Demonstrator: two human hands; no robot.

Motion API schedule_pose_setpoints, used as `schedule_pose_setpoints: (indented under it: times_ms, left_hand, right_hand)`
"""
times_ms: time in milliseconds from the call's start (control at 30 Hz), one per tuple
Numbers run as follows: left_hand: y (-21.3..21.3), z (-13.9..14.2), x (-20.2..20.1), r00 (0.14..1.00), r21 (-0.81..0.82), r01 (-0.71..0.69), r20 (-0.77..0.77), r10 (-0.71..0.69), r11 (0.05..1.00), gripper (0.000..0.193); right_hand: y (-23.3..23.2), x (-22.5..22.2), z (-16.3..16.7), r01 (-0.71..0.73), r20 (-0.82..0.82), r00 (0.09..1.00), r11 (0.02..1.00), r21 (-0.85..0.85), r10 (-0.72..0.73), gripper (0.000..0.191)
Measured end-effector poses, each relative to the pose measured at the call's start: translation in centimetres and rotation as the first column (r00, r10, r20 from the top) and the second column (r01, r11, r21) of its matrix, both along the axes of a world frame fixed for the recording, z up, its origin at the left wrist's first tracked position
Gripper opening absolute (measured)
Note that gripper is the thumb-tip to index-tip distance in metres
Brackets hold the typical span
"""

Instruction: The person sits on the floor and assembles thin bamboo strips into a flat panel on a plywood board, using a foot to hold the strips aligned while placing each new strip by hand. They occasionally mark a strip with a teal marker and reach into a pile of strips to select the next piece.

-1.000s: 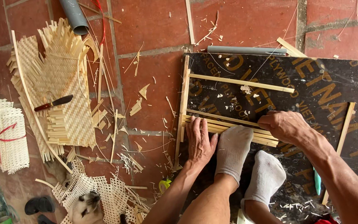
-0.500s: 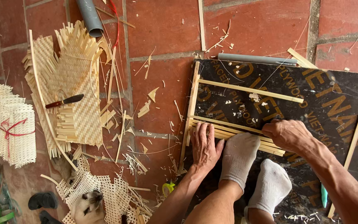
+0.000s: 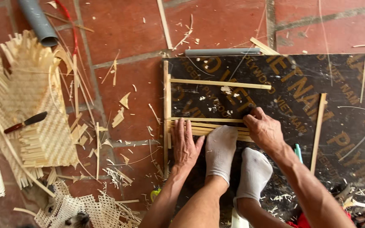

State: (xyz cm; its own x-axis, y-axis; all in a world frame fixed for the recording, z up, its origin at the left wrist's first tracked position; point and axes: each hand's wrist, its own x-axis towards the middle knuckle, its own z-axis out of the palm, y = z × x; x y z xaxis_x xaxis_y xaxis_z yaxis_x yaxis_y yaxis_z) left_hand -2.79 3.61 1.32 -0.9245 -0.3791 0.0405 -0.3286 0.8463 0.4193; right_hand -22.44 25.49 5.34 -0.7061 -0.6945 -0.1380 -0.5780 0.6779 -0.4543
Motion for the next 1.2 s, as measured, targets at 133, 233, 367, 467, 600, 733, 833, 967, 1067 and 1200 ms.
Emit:
schedule_pose_setpoints:
  times_ms: [133, 233, 367, 467, 600, 733, 833, 967, 1067, 1200]
  left_hand:
    - [0.1, 0.1, -0.2, 0.999, -0.043, 0.023, 0.045, -0.022, 0.999, 0.086]
    - [0.2, 0.2, -0.2, 0.997, -0.057, 0.038, 0.063, -0.035, 0.998, 0.082]
    - [0.3, -0.2, 0.3, 0.987, -0.037, 0.043, 0.154, -0.037, 0.998, 0.079]
    - [0.1, -1.4, 0.3, 0.971, -0.062, 0.056, 0.237, -0.04, 0.996, 0.083]
    - [-0.1, -2.6, 0.8, 0.953, -0.115, 0.073, 0.299, -0.036, 0.991, 0.084]
    - [-0.3, -2.5, 0.9, 0.935, -0.094, 0.086, 0.351, -0.048, 0.992, 0.086]
    - [-0.1, -1.9, 0.8, 0.934, -0.106, 0.116, 0.35, -0.072, 0.988, 0.09]
    - [0.7, -1.3, 0.8, 0.948, -0.122, 0.091, 0.313, -0.049, 0.988, 0.088]
    - [1.0, -0.7, 1.4, 0.966, -0.117, 0.066, 0.257, -0.034, 0.991, 0.087]
    - [1.7, 0.4, 2.1, 0.965, -0.134, 0.047, 0.264, -0.01, 0.99, 0.086]
  right_hand:
    - [0.9, 2.4, -0.8, 0.074, -0.049, 0.995, 0.978, -0.194, -0.084, 0.013]
    - [1.0, 3.2, -1.3, 0.118, -0.048, 0.99, 0.975, -0.187, -0.129, 0.015]
    - [1.2, 3.6, -1.7, 0.116, -0.052, 0.991, 0.981, -0.157, -0.126, 0.023]
    - [1.4, 3.9, -2.0, 0.122, -0.048, 0.99, 0.975, -0.184, -0.132, 0.026]
    - [1.4, 3.8, -2.0, 0.158, 0.013, 0.987, 0.95, -0.271, -0.16, 0.019]
    - [1.6, 3.8, -1.2, 0.218, 0.054, 0.976, 0.919, -0.328, -0.212, 0.015]
    - [1.7, 4.1, -0.7, 0.286, 0.099, 0.958, 0.893, -0.347, -0.268, 0.018]
    - [2.9, 3.3, -0.8, 0.298, 0.155, 0.954, 0.853, -0.428, -0.255, 0.021]
    - [7.0, 1.5, -0.6, 0.362, 0.136, 0.93, 0.792, -0.492, -0.341, 0.017]
    - [23.0, -0.7, 2.0, 0.817, 0.079, 0.541, 0.502, -0.285, -0.837, 0.013]
